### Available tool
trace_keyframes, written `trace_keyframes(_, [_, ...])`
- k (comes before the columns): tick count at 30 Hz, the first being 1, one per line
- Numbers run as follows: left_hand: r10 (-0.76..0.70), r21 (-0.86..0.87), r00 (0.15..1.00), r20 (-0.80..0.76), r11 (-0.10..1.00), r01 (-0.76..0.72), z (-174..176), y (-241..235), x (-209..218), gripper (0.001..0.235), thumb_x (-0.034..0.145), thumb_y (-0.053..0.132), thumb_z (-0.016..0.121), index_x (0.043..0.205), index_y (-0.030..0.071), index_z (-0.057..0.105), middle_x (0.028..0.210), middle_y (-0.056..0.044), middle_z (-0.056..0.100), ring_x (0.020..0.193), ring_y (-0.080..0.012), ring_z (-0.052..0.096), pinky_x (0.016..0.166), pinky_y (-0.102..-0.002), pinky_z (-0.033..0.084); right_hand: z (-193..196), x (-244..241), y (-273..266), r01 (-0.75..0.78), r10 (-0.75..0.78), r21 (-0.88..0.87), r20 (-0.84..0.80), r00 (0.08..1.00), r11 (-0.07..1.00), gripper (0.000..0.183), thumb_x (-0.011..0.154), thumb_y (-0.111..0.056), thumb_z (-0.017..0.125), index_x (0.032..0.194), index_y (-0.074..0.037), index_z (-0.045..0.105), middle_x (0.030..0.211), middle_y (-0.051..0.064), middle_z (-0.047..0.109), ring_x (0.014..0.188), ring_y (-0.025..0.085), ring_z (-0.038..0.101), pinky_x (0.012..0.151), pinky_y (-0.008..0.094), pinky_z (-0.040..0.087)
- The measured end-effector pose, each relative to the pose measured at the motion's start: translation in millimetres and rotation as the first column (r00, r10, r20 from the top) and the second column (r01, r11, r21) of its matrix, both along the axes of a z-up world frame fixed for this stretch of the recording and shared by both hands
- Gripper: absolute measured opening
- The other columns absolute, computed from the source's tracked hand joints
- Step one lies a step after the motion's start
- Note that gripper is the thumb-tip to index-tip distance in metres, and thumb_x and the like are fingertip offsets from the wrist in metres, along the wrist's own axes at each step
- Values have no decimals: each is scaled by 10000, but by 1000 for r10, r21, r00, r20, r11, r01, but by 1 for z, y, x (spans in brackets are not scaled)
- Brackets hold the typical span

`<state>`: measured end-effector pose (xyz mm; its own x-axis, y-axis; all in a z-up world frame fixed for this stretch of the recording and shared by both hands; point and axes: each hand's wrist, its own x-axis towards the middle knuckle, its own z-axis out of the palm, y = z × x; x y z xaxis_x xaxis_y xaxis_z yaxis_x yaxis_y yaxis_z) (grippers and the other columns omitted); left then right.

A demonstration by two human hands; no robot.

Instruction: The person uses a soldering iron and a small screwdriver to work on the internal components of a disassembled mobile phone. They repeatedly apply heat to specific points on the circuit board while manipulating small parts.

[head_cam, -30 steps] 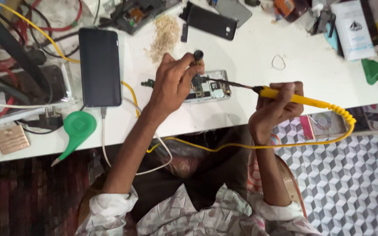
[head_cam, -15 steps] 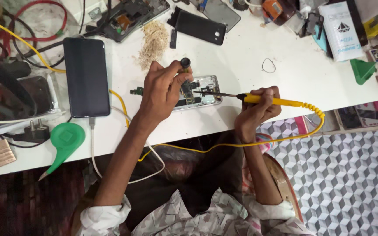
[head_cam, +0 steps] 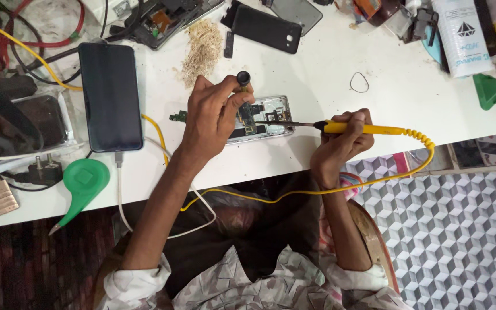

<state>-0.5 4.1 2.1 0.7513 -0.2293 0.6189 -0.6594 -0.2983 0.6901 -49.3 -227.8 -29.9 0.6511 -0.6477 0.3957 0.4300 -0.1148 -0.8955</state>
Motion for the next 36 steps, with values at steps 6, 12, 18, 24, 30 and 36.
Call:
trace_keyframes(6, [12, 9, 1000, 23, 1000, -12, 0, -1, 2, 79, 1051, 111, 642, 1014, 57, 686, 915, -28, 752, 656, -214, 492, 788, -350, 350, 1, -2, 3, -4, 2, -68, -30, 1000, 998, 431, 1128, -320, 453, 792, -50, 467, 603, -24, 400, 480, 54, 338, 436, 232, 277])
trace_keyframes(12, [-29, -21, 1000, 11, 999, 30, 1, 0, 3, 117, 1080, 78, 551, 1040, 39, 653, 928, -25, 759, 706, -176, 609, 833, -352, 342, 1, -3, 4, -1, 4, -156, 14, 1000, 988, 455, 1140, -332, 454, 803, -28, 489, 588, -15, 432, 473, 68, 385, 437, 232, 290])
trace_keyframes(18, [-20, -15, 1000, 6, 1000, 20, 2, 1, -1, 118, 1080, 109, 566, 1038, 43, 655, 880, -37, 766, 667, -194, 592, 810, -357, 334, 2, -5, 6, 9, -8, -42, 32, 999, 999, 438, 1140, -335, 482, 828, -28, 506, 595, -11, 430, 494, 66, 388, 455, 240, 300])
trace_keyframes(24, [-40, -29, 999, 7, 999, 40, 1, 3, 0, 104, 1069, 107, 572, 1050, 45, 654, 877, -44, 760, 682, -197, 601, 810, -349, 345, 7, -5, 7, -58, 53, -134, -42, 998, 989, 448, 1139, -361, 444, 847, -35, 536, 582, -20, 441, 466, 51, 381, 434, 224, 280])
trace_keyframes(30, [-26, -37, 1000, -3, 999, 26, 4, 2, -1, 103, 1061, 104, 573, 1048, 50, 659, 862, -39, 765, 651, -195, 589, 807, -349, 346, 8, -3, 8, -87, 88, -155, 0, 996, 984, 445, 1156, -344, 448, 857, -25, 534, 598, -28, 406, 487, 51, 363, 453, 229, 272])
trace_keyframes(36, [-31, -36, 999, -13, 999, 31, 4, 3, -2, 110, 1073, 116, 562, 1053, 53, 650, 859, -32, 762, 642, -180, 595, 791, -354, 330, 6, -5, 7, -66, 64, -144, -16, 998, 987, 450, 1152, -341, 435, 838, -32, 526, 590, -26, 428, 477, 47, 378, 441, 221, 284])
